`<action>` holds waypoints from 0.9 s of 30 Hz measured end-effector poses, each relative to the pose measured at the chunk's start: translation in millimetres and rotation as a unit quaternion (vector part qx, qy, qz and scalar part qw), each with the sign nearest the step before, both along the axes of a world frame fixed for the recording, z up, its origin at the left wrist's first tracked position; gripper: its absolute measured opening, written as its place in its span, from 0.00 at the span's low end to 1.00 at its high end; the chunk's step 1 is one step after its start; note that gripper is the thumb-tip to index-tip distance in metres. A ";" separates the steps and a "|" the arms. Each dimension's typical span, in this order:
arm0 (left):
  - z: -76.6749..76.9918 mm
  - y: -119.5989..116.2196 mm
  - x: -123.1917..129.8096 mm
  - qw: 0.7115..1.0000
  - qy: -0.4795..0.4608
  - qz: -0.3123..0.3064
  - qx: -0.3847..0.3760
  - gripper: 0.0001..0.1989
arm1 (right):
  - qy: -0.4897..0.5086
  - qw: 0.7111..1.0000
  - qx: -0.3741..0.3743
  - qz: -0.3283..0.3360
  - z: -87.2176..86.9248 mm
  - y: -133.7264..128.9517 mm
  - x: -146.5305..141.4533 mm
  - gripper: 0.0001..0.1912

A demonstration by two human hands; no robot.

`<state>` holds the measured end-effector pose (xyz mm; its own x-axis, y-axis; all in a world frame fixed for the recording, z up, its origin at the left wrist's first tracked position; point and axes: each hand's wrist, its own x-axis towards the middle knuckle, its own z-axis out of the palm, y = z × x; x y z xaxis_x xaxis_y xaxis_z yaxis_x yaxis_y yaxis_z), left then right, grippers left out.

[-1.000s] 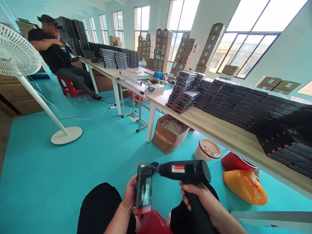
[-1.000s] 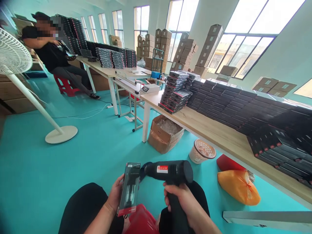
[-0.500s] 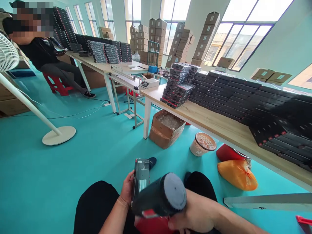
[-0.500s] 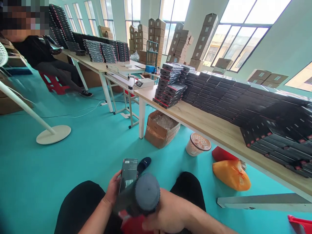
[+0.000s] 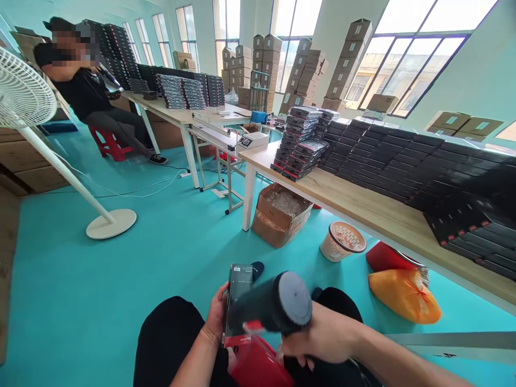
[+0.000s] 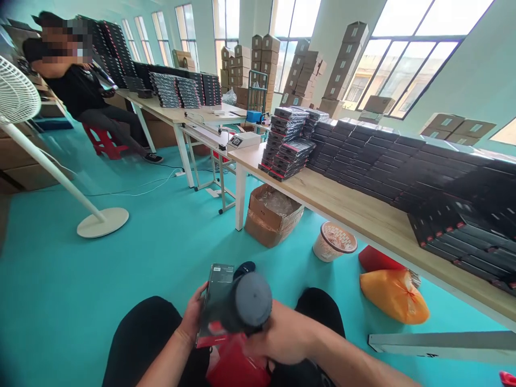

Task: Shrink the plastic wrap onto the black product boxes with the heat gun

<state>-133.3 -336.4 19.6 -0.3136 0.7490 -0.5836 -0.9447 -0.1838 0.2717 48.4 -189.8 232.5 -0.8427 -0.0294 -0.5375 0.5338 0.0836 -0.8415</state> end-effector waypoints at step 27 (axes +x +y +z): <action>16.6 -2.3 -12.8 0.997 0.035 0.063 -0.027 0.23 | 0.039 0.981 -0.116 -0.148 -41.3 -0.2 38.2 0.09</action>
